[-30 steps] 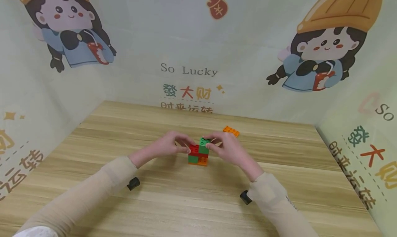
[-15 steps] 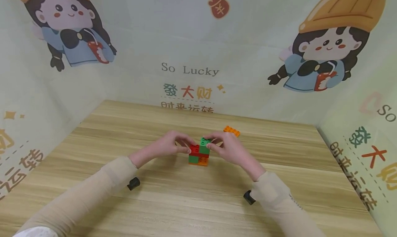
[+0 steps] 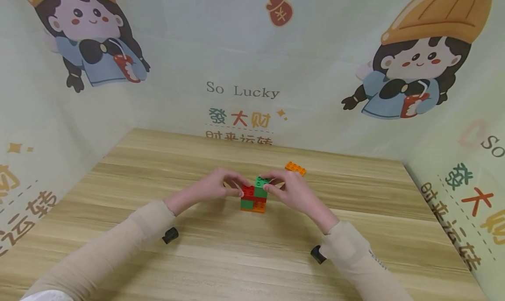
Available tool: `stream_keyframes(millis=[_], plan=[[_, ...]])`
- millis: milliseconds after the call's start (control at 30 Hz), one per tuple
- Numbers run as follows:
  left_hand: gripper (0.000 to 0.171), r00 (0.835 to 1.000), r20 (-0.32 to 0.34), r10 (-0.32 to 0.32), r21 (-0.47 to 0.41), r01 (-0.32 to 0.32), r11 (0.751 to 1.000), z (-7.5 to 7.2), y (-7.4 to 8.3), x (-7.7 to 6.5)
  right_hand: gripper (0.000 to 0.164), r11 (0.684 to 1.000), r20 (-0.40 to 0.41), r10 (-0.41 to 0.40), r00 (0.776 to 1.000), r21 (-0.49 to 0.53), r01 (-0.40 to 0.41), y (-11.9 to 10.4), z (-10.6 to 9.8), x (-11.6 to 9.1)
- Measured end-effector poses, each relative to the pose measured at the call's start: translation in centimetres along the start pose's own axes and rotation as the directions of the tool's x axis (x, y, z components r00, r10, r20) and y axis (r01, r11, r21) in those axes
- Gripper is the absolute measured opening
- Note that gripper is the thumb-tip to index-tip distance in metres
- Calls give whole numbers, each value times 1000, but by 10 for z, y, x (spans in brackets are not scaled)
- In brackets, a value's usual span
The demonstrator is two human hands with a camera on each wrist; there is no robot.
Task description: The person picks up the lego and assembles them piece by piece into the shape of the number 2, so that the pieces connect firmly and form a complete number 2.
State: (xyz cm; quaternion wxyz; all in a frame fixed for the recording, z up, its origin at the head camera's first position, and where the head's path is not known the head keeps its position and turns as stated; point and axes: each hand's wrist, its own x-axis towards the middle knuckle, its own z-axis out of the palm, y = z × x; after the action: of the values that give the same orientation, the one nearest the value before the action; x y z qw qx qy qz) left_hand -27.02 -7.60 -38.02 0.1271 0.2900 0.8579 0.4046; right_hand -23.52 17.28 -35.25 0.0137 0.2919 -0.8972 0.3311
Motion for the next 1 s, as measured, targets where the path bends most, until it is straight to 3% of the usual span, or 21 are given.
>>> stream_keyframes(millis=[700,1000], plan=[[32,1000,-1,17,-10,-17,1000,0,-3,1,32,1000,-19,-11,1000,25,11,7,2,-1],[33,1000,1,16,-3,-16,1000,0,-4,1,33,999,-99,-44,994,10,45,16,-7,5]])
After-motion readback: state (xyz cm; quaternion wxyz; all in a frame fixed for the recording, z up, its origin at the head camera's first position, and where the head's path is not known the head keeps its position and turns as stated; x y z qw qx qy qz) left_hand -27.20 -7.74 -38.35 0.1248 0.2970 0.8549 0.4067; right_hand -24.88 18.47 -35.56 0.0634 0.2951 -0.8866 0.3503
